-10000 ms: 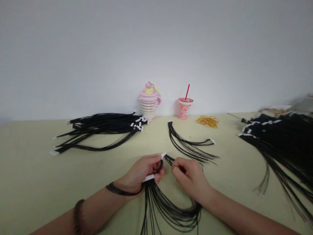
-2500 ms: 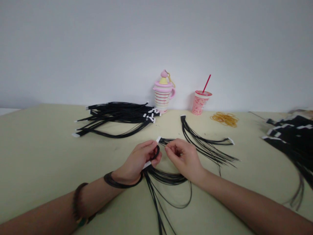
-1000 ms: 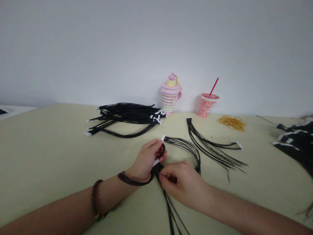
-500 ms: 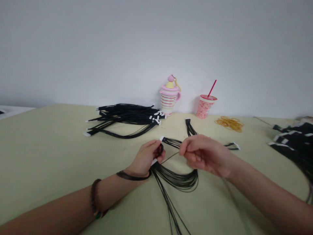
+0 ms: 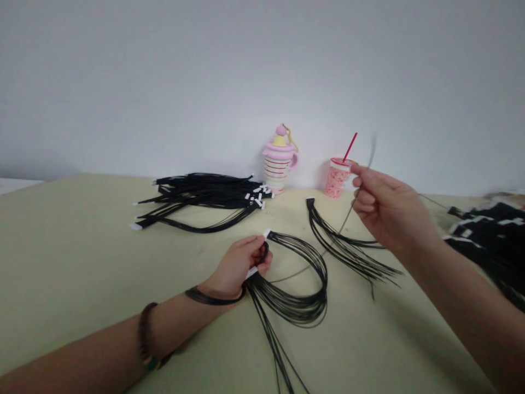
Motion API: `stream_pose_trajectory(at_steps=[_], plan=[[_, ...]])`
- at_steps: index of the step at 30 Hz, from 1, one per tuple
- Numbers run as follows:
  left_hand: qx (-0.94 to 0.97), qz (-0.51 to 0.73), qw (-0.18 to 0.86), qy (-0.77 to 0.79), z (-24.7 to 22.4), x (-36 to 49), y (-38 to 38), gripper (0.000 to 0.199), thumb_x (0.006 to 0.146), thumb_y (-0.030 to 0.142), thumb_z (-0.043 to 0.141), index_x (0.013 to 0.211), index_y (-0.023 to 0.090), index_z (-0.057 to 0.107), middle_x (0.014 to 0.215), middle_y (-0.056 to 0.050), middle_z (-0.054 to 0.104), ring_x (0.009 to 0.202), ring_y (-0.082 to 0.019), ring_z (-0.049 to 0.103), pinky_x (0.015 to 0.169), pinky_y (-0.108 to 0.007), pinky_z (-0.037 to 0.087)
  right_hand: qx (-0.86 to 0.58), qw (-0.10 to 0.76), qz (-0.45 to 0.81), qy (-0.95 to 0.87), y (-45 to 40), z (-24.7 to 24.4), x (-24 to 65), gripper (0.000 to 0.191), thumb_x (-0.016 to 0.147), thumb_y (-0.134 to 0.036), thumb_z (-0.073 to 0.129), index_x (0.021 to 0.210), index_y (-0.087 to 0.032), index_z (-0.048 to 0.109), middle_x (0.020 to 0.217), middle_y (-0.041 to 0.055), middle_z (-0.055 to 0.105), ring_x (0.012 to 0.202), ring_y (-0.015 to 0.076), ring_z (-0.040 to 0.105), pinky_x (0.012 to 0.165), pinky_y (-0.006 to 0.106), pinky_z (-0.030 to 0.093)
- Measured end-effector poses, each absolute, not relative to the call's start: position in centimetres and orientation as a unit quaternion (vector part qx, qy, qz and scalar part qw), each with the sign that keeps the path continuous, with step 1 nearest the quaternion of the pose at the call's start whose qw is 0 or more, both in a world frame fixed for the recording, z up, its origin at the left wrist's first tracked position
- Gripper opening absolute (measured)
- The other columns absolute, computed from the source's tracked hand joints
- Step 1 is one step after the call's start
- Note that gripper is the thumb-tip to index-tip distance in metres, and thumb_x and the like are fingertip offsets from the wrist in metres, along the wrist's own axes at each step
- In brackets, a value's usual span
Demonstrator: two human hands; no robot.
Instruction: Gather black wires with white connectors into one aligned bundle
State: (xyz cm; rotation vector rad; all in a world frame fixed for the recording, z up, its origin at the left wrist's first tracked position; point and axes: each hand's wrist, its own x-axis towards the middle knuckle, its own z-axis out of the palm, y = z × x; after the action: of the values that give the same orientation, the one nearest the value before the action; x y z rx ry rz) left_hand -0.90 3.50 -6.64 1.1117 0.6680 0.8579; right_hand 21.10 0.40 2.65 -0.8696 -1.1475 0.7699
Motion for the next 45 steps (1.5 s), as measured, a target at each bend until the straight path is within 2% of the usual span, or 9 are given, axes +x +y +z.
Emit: stream_pose_trajectory(at_steps=[2,3,5,7,12,23,31,45], plan=[[0.499,0.373,0.724,0.295,-6.6,-1.0,3.5,0.028,0.079,0.035,0.05,0.065,0.013,0.041,0.056,-0.002,0.046,0.045,-0.009,0.038,0.043,-0.02,0.027,-0.437,0.632,0.287,-0.572,0.1,0.9,19.4,0.013,0.075,-0.024,0.062,0.085,-0.015,0.063,0.065,0.0012,0.055,0.042,0.0048,0.039,0.036,0.016,0.029],[0.495,0.368,0.73,0.295,-6.6,-1.0,3.6,0.028,0.079,0.035,0.05,0.065,0.013,0.042,0.056,-0.002,0.046,0.045,-0.009,0.037,0.043,-0.019,0.027,-0.462,0.58,0.293,-0.604,-0.2,-0.2,18.4,0.014,0.076,-0.026,0.06,0.083,-0.014,0.062,0.062,0.0015,0.056,0.041,0.0055,0.04,0.035,0.016,0.029],[0.483,0.354,0.746,0.292,-6.5,-1.1,3.8,0.026,0.078,0.034,0.05,0.065,0.012,0.043,0.056,-0.002,0.046,0.045,-0.008,0.037,0.042,-0.018,0.026,-0.478,0.496,0.301,-0.659,-0.7,-2.4,16.5,0.018,0.078,-0.025,0.055,0.067,-0.012,0.059,0.055,0.0008,0.053,0.042,0.0062,0.04,0.037,0.016,0.029],[0.471,0.332,0.765,0.286,-6.5,-1.1,4.1,0.024,0.077,0.031,0.051,0.066,0.011,0.045,0.056,-0.002,0.046,0.045,-0.008,0.037,0.042,-0.018,0.026,-0.489,0.457,0.25,-0.7,-1.1,-4.2,15.2,0.015,0.074,-0.017,0.053,0.06,-0.011,0.057,0.05,-0.0013,0.049,0.044,0.0062,0.04,0.04,0.016,0.029],[0.447,0.311,0.786,0.292,-6.6,-1.2,4.1,0.023,0.08,0.029,0.049,0.067,0.011,0.044,0.058,-0.003,0.047,0.045,-0.008,0.036,0.043,-0.017,0.026,-0.493,0.457,0.148,-0.725,-1.5,-6.2,14.7,0.014,0.066,-0.01,0.046,0.053,-0.012,0.05,0.048,-0.003,0.045,0.043,0.0057,0.039,0.043,0.015,0.028],[0.49,0.316,0.758,0.292,-6.6,-1.3,4.2,0.025,0.081,0.031,0.046,0.067,0.011,0.044,0.059,-0.003,0.047,0.045,-0.008,0.037,0.044,-0.019,0.028,-0.518,0.444,0.167,-0.712,-1.1,-6.3,14.9,0.017,0.068,-0.016,0.043,0.053,-0.012,0.05,0.048,-0.0017,0.046,0.045,0.0071,0.04,0.045,0.016,0.029],[0.521,0.319,0.735,0.293,-6.7,-1.2,4.1,0.03,0.078,0.038,0.051,0.066,0.012,0.043,0.057,-0.003,0.047,0.045,-0.008,0.036,0.044,-0.02,0.026,-0.514,0.434,0.178,-0.718,-1.0,-6.5,15.1,0.018,0.072,-0.016,0.043,0.056,-0.012,0.051,0.052,-0.0011,0.048,0.048,0.0084,0.042,0.048,0.018,0.03],[0.573,0.327,0.686,0.307,-6.5,-1.1,3.8,0.029,0.084,0.034,0.043,0.064,0.013,0.043,0.055,-0.001,0.046,0.045,-0.009,0.038,0.045,-0.021,0.028,-0.498,0.332,0.091,-0.796,-1.2,-7.2,15.1,0.017,0.08,-0.015,0.037,0.065,-0.014,0.044,0.062,0.0011,0.047,0.059,0.0118,0.045,0.057,0.022,0.03]])
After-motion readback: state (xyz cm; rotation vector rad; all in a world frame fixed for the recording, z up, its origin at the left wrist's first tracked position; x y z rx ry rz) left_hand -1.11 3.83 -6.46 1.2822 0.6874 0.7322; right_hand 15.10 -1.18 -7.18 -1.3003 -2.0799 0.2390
